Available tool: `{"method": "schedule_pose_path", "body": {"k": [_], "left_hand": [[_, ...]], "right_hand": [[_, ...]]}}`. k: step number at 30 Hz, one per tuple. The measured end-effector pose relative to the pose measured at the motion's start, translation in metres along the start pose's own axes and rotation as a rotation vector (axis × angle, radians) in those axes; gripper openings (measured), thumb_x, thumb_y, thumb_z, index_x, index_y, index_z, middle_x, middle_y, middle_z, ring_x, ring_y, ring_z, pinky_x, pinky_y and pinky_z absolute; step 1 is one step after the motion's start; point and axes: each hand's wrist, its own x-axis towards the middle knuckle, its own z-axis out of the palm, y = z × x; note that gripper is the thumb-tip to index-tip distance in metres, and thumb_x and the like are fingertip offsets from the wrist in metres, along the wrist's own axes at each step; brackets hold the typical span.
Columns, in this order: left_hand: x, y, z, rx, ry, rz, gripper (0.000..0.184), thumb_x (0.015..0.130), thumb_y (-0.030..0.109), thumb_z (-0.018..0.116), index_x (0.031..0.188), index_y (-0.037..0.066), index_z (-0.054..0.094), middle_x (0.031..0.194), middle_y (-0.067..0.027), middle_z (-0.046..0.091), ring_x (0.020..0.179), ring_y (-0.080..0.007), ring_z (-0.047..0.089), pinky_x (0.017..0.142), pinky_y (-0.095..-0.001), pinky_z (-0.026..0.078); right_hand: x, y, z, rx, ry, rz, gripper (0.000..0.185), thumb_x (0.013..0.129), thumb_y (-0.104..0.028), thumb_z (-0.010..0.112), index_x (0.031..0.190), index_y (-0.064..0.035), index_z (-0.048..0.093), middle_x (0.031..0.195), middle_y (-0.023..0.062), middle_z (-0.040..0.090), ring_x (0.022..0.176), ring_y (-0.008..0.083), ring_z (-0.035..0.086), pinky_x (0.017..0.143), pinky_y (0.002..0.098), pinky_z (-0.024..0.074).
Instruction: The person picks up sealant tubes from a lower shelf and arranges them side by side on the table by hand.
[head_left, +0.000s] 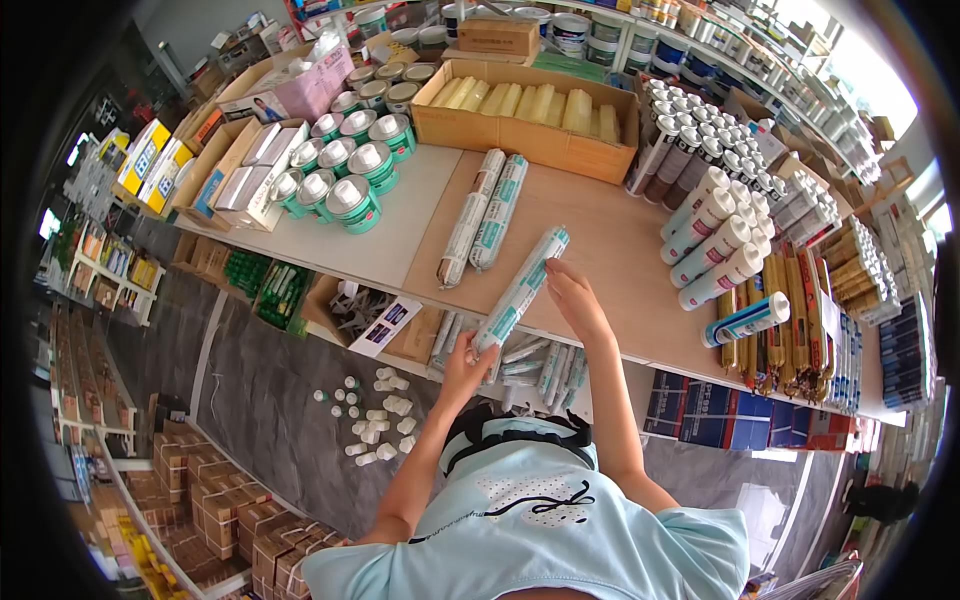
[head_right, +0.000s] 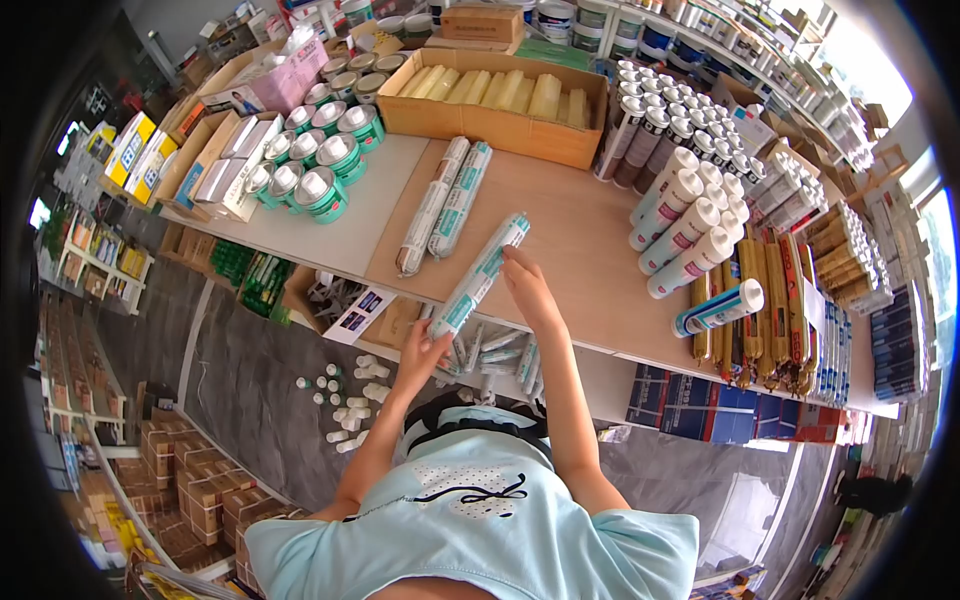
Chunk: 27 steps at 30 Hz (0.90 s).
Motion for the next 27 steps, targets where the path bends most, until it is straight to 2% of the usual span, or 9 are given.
{"method": "schedule_pose_path", "body": {"k": [2,6,8,11,12,17,20,23,27], "left_hand": [[-0.006,0.008,0.000,0.260,0.170,0.051,0.032,0.092,0.029,0.063,0.106,0.001,0.057,0.066,-0.0045,0.062,0.051,-0.0054,0.051,0.045,-0.0212,0.041],[0.000,0.012,-0.005,0.216,0.187,0.022,0.036,0.093,0.034,0.060,0.094,-0.001,0.060,0.061,-0.0053,0.061,0.048,-0.0057,0.050,0.043,-0.0214,0.039],[0.005,0.010,-0.005,0.057,0.188,-0.112,0.044,0.094,0.042,0.055,0.089,-0.001,0.062,0.061,-0.0078,0.063,0.047,-0.0070,0.052,0.042,-0.0218,0.039],[0.013,0.005,0.003,-0.072,0.158,-0.206,0.050,0.095,0.048,0.051,0.085,0.000,0.063,0.061,-0.0087,0.064,0.046,-0.0084,0.053,0.041,-0.0216,0.039],[0.017,0.004,0.006,-0.044,0.157,-0.230,0.051,0.095,0.049,0.050,0.085,0.001,0.063,0.060,-0.0086,0.063,0.046,-0.0086,0.054,0.041,-0.0213,0.040],[0.011,0.007,0.018,-0.058,0.110,-0.205,0.047,0.094,0.045,0.053,0.096,-0.001,0.061,0.064,-0.0083,0.064,0.048,-0.0084,0.055,0.042,-0.0207,0.039],[-0.002,0.004,0.015,0.270,0.196,0.109,0.041,0.092,0.025,0.063,0.118,-0.002,0.045,0.068,-0.0073,0.062,0.055,-0.0130,0.056,0.049,-0.0267,0.042],[-0.014,0.022,0.016,0.538,0.233,0.373,0.038,0.089,0.017,0.066,0.116,0.000,0.045,0.072,-0.0081,0.062,0.056,-0.0165,0.057,0.052,-0.0301,0.044],[-0.017,0.031,0.016,0.707,0.191,0.414,0.035,0.085,0.012,0.069,0.111,0.003,0.047,0.077,-0.0094,0.063,0.061,-0.0199,0.061,0.054,-0.0339,0.047]], "right_hand": [[0.003,-0.003,0.004,-0.118,0.006,0.046,0.056,0.093,-0.012,0.048,0.142,0.0080,0.030,0.149,0.0201,0.030,0.140,0.0257,0.026,0.113,0.0339,0.0276],[0.019,0.020,0.005,-0.166,0.004,-0.105,0.052,0.092,-0.012,0.048,0.138,0.0092,0.037,0.143,0.0190,0.040,0.135,0.0247,0.036,0.109,0.0320,0.0317],[0.021,0.033,0.002,-0.369,0.099,-0.285,0.041,0.089,-0.010,0.052,0.127,0.0059,0.050,0.126,0.0196,0.056,0.122,0.0259,0.052,0.101,0.0336,0.0415],[0.015,0.048,0.011,-0.549,0.245,-0.336,0.032,0.088,-0.007,0.054,0.118,0.0030,0.056,0.117,0.0193,0.062,0.112,0.0283,0.060,0.091,0.0362,0.0505],[0.014,0.051,0.015,-0.594,0.256,-0.380,0.028,0.086,-0.005,0.055,0.113,0.0029,0.056,0.113,0.0201,0.063,0.106,0.0283,0.063,0.083,0.0362,0.0542],[0.002,0.052,0.017,-0.615,0.289,-0.337,0.028,0.087,-0.007,0.056,0.114,0.0018,0.057,0.110,0.0158,0.065,0.103,0.0249,0.064,0.085,0.0359,0.0522],[0.000,0.053,0.018,-0.641,0.289,-0.362,0.030,0.086,-0.007,0.057,0.114,0.0024,0.056,0.106,0.0188,0.064,0.098,0.0271,0.065,0.081,0.0358,0.0542],[-0.002,0.056,0.021,-0.650,0.285,-0.383,0.035,0.083,-0.009,0.060,0.116,0.0023,0.054,0.106,0.0221,0.062,0.092,0.0294,0.067,0.077,0.0356,0.0556],[-0.009,0.052,0.035,-0.652,0.281,-0.379,0.049,0.079,-0.013,0.067,0.123,0.0016,0.050,0.115,0.0245,0.056,0.091,0.0314,0.066,0.077,0.0366,0.0556]]}}
